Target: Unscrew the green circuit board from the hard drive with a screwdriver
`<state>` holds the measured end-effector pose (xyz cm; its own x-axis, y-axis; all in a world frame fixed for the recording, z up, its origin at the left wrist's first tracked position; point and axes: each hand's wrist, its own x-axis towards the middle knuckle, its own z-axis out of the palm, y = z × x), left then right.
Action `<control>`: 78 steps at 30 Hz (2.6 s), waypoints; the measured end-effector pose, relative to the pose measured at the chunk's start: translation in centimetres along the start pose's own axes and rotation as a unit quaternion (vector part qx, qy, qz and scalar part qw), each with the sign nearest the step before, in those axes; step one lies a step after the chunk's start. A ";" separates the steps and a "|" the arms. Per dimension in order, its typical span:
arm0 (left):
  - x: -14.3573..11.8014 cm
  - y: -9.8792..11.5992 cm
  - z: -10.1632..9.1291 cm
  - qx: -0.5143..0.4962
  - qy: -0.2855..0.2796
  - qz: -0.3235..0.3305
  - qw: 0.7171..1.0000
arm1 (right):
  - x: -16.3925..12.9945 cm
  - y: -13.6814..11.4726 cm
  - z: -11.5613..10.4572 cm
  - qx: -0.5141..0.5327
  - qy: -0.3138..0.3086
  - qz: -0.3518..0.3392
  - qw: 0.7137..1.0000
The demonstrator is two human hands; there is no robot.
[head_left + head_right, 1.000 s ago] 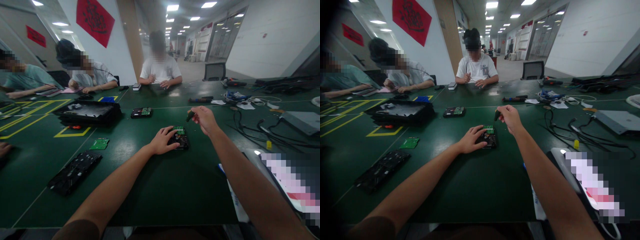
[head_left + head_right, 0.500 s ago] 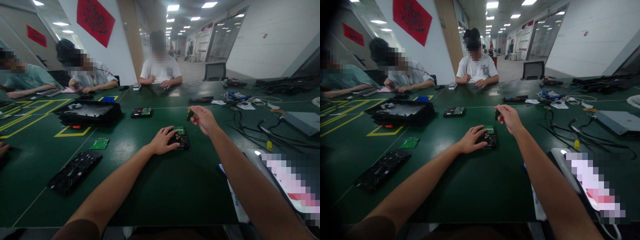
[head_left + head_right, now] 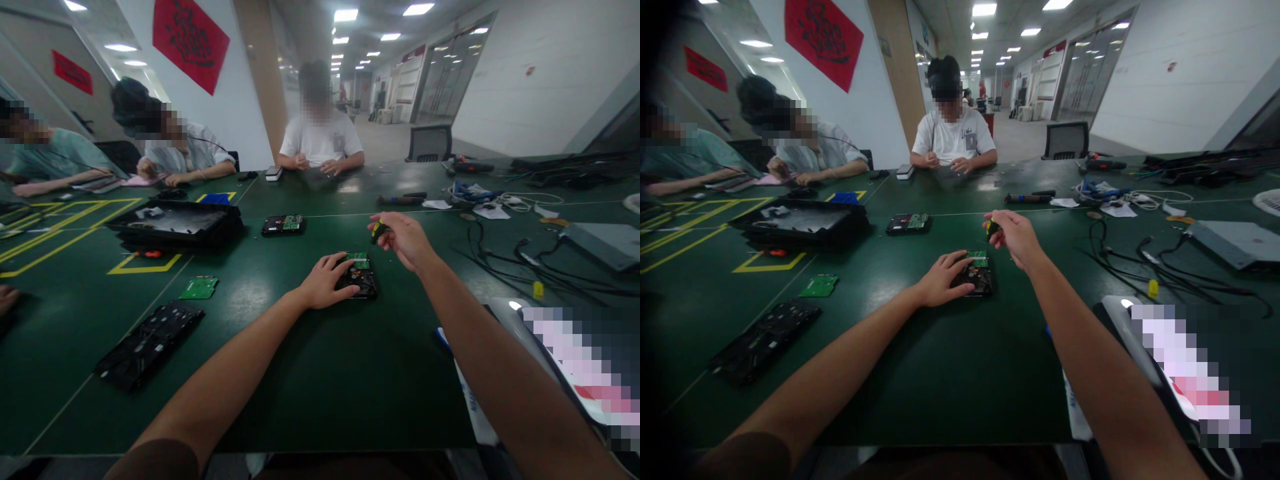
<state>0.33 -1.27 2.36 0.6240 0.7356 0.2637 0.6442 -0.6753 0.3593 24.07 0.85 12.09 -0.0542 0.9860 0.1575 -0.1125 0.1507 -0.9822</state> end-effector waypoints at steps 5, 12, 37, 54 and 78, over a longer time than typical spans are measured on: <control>-0.1 -0.1 0.0 0.001 0.004 0.005 1.000 | 0.0 0.1 -0.1 0.031 -0.014 -0.008 0.999; -0.1 -0.2 0.1 0.002 0.002 0.000 1.000 | 0.6 0.7 -0.6 -0.039 0.066 -0.026 0.997; -0.1 0.0 0.0 0.009 0.000 -0.003 1.000 | 0.9 1.1 -0.7 -0.064 0.082 -0.035 0.994; -0.1 0.2 -0.2 0.009 -0.006 -0.009 1.000 | 0.6 0.9 -0.4 -0.012 0.030 -0.044 0.999; -0.2 0.1 -0.1 0.002 -0.014 -0.027 1.000 | 0.8 0.8 -0.7 -0.044 0.027 -0.028 0.998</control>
<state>0.23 -1.52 2.44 0.6004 0.7693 0.2183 0.6787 -0.6346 0.3696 24.66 1.78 11.38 0.0042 0.9780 0.2087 -0.0253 0.2087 -0.9777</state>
